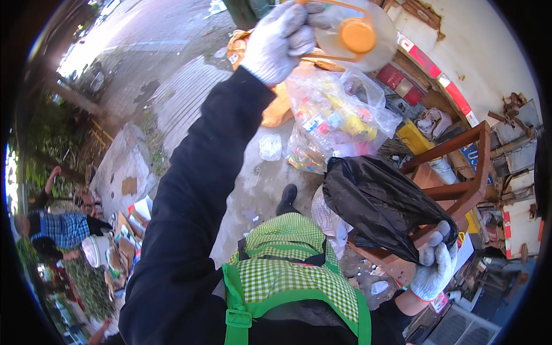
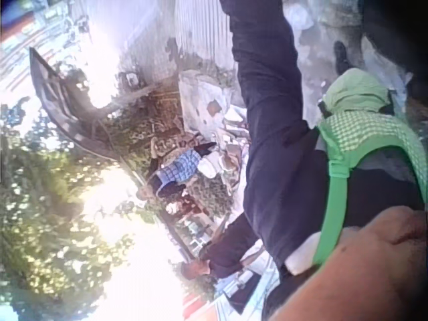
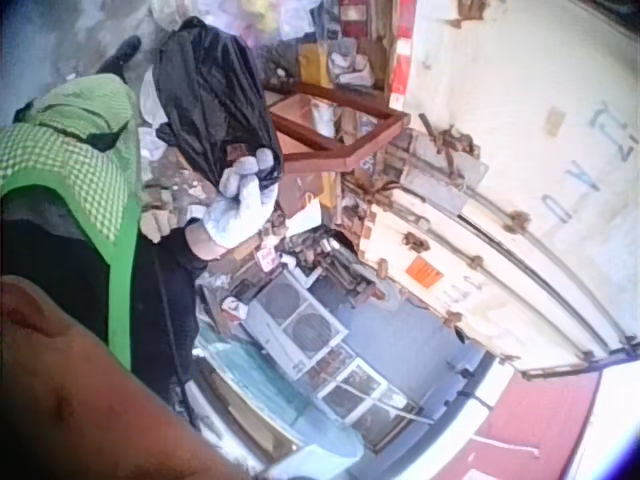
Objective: The person sorts cardboard and plastic waste in a cluttered outdoor area. They use scissors to cut a cardboard box, then place various items including cardboard, plastic bottles, and packaging into a black trash bag.
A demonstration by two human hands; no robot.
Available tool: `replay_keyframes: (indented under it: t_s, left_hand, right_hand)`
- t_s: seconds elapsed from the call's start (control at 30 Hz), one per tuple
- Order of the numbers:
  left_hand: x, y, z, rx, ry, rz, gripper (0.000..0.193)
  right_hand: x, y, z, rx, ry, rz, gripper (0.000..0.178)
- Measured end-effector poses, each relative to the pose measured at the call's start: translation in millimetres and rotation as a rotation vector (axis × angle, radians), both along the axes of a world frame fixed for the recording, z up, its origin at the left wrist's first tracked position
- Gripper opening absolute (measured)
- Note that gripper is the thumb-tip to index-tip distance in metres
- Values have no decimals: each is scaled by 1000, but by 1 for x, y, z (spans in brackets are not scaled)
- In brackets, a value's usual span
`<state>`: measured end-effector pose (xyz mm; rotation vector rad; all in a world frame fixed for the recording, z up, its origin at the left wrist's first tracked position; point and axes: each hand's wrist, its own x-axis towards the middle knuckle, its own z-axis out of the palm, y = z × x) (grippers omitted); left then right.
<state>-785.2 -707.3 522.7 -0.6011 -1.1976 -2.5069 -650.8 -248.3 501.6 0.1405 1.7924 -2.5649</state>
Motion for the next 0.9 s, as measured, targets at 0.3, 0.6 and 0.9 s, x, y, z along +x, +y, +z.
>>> replay_keyframes:
  t_s: [0.3,0.6,0.9]
  left_hand:
    - [-186,-10,-161,171,-507,-106,20]
    - [-175,-144,-199,43,-841,37,31]
    - [-214,-140,-207,-632,-367,-292,59]
  right_hand:
    - [-84,-24,-37,-108,48,-171,46]
    - [-96,-47,-11,-71,80,-413,51]
    - [-163,-114,-45,-50,-23,-520,47]
